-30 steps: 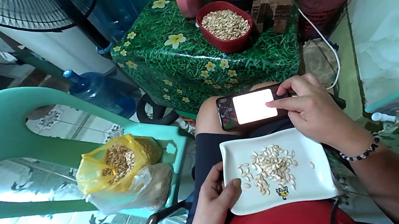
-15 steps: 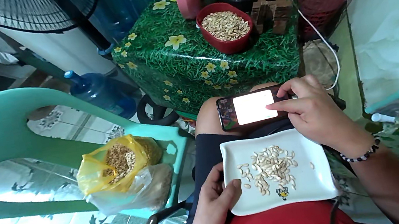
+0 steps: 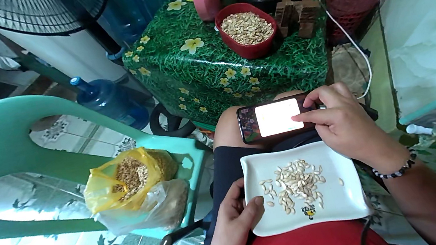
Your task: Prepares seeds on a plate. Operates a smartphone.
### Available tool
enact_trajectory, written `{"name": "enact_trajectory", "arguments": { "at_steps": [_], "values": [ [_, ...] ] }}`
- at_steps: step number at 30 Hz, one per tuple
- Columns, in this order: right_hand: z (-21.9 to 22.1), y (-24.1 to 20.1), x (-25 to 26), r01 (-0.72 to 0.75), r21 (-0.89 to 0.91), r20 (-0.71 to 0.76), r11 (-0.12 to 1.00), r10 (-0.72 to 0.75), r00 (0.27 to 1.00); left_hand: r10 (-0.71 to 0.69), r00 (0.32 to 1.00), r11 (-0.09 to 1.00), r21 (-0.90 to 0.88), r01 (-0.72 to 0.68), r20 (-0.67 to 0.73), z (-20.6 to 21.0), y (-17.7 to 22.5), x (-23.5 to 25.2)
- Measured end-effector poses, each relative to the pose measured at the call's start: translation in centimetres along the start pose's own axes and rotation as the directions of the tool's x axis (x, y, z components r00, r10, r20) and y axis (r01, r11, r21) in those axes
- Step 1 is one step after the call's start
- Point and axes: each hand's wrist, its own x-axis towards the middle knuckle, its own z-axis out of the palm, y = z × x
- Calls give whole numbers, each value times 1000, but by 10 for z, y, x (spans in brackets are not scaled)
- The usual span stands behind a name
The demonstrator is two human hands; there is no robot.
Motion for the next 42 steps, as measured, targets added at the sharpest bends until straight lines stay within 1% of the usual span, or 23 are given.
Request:
{"name": "enact_trajectory", "arguments": {
  "at_steps": [5,11,25,42],
  "values": [
    [-1,1,2,-5,21,-21,1000,6,1000,-8,1000,1000,-5,8,-5,0,0,-1],
    [-3,2,9,-70,-54,-64,996,66,996,5,1000,1000,11,-5,-5,0,-1,0],
    [-2,2,15,-100,-86,-52,991,96,994,-3,1000,1000,-6,3,-2,-1,-2,-1],
    [0,0,15,-97,-72,-35,993,95,995,-13,1000,1000,-4,13,-12,1,1,-1]
  ]
}}
